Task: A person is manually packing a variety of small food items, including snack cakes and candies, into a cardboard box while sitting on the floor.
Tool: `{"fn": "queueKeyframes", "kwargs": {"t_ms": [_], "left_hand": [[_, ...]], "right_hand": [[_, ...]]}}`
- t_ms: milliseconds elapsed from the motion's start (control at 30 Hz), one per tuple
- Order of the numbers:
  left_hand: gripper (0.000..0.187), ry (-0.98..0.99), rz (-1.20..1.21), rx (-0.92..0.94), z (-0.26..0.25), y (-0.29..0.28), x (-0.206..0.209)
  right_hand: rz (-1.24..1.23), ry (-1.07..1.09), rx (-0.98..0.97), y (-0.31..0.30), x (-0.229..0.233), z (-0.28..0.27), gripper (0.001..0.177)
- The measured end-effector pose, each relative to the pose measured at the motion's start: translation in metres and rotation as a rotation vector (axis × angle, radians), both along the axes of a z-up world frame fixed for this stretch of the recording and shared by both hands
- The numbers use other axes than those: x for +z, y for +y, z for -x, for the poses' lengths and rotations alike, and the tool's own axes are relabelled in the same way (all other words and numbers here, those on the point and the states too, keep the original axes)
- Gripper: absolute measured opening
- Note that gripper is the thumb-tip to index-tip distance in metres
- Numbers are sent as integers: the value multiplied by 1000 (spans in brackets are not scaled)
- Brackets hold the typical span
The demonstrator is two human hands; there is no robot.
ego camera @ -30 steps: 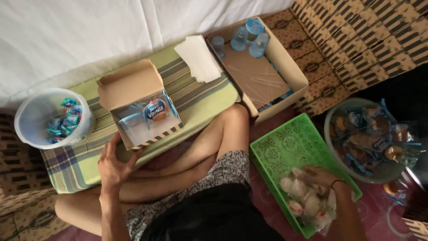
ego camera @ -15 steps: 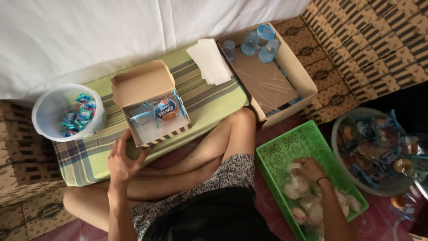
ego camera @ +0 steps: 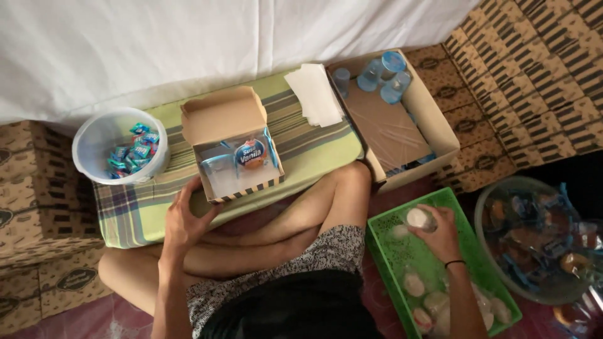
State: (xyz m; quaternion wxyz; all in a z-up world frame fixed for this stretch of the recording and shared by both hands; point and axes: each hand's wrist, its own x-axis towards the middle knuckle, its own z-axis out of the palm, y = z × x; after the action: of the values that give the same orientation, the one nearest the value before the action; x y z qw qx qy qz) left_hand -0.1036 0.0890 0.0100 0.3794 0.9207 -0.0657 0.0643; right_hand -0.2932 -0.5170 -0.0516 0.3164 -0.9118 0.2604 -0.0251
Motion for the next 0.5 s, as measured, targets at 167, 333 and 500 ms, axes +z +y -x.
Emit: {"fn": "queueKeyframes", "kwargs": {"t_ms": [167,333,500], "left_hand": [[76,-103,117,28,23,-12,15],[64,-223,140,172,58,-37,21],[68,-43,454,-132,90,-71,78]], "right_hand": [[-122,-33,52,44,63,-26,70],[-509,-202,64,110,106,-46,70],[-1239,-239,463,161,101,-67,46]]}}
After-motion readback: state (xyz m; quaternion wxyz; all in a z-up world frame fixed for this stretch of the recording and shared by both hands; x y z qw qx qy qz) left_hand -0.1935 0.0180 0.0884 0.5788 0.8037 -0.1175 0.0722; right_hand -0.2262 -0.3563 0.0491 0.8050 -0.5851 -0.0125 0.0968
